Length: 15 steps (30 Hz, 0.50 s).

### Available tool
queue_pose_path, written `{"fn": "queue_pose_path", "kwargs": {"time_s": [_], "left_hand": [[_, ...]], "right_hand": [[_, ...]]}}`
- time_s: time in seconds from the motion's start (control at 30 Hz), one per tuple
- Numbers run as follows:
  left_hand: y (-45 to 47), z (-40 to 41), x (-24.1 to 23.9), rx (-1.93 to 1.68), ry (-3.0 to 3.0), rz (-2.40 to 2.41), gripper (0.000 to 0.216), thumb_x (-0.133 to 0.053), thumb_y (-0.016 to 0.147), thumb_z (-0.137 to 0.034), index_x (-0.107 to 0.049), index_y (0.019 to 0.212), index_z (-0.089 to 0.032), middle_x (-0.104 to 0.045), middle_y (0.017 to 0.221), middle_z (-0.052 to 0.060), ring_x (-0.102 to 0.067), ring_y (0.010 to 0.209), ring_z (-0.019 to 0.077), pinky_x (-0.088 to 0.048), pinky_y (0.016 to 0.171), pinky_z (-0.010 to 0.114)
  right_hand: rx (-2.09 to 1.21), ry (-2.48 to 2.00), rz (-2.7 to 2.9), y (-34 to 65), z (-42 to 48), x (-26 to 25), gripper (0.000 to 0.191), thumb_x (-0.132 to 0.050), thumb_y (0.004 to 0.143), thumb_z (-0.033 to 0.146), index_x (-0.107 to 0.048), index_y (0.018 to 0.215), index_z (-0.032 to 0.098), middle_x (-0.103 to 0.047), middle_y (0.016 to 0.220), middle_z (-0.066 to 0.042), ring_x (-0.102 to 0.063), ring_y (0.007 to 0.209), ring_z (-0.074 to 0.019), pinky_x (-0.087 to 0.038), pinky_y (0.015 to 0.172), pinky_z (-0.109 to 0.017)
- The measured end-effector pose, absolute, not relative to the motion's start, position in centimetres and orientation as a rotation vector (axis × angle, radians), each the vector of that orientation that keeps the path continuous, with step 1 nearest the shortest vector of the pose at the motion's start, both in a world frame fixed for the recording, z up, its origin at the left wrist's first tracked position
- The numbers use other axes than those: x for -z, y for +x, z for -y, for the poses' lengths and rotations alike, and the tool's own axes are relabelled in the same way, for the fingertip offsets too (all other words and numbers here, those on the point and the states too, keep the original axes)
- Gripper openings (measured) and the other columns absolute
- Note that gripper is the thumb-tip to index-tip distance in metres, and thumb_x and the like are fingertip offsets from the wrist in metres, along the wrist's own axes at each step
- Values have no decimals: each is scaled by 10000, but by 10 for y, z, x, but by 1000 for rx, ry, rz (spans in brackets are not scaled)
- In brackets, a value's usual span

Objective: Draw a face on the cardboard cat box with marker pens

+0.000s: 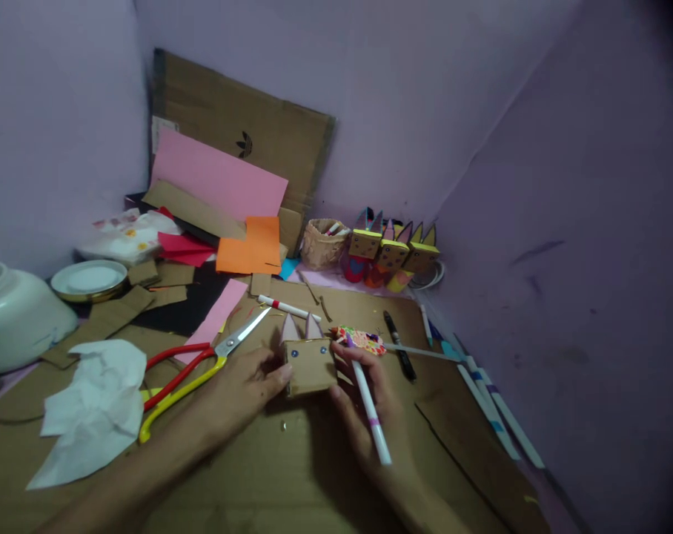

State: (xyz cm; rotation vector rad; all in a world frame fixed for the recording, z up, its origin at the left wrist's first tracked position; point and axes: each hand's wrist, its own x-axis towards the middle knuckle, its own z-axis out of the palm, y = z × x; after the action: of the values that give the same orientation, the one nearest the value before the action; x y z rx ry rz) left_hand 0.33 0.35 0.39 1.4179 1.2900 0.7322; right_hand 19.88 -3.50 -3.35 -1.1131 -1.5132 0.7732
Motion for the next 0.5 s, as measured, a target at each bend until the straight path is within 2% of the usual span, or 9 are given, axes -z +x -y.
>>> {"fn": "queue_pose_path", "kwargs": {"time_s": [0.07,0.13,0.23,0.33,0.4,0.5], "left_hand": [[4,-3,-4,-753,1480,-1295,310,-635,725,-460,-655,845,-175,-674,771,29,-606,745,211,-433,605,260],[5,-4,-1,-793,1443,-1288,354,-674,682,-477,-607,835,-165,-639,745,12,-567,664,167,-419,564,242],[9,-6,4,-819,1148,-1199,587,-731,562,-546,-532,953,-157,-559,625,-35,-438,469,100,-338,409,207],[11,-7,8,-806,939,-1070,769,-786,483,-527,-508,1074,-121,-577,660,-17,-387,423,62,-283,350,177],[12,-7,8,-786,927,-998,746,-807,479,-485,-545,1061,-98,-588,692,5,-377,424,42,-272,349,162],[11,-5,6,-759,973,-1007,655,-775,533,-501,-589,1011,-95,-545,605,-18,-367,404,40,-268,346,156]], "right_hand": [[-738,-1102,1461,198,38,33,323,-590,873,227,-497,1171,310,-588,1271,-90,-599,1147,-269,-486,967,-481],[-763,-1044,1399,197,41,33,309,-593,877,205,-504,1153,311,-586,1291,-89,-600,1156,-262,-513,948,-447],[-854,-970,1323,197,43,35,315,-605,876,172,-515,1142,314,-578,1325,-82,-589,1177,-254,-551,910,-395],[-891,-996,1273,199,43,40,299,-633,860,190,-535,1123,294,-591,1316,-99,-582,1184,-269,-548,915,-416],[-882,-1037,1271,199,42,44,287,-651,846,225,-547,1110,271,-597,1305,-123,-587,1175,-286,-531,931,-449],[-859,-1096,1258,195,43,47,301,-672,827,272,-553,1103,259,-603,1296,-132,-581,1182,-288,-496,968,-465]]}}
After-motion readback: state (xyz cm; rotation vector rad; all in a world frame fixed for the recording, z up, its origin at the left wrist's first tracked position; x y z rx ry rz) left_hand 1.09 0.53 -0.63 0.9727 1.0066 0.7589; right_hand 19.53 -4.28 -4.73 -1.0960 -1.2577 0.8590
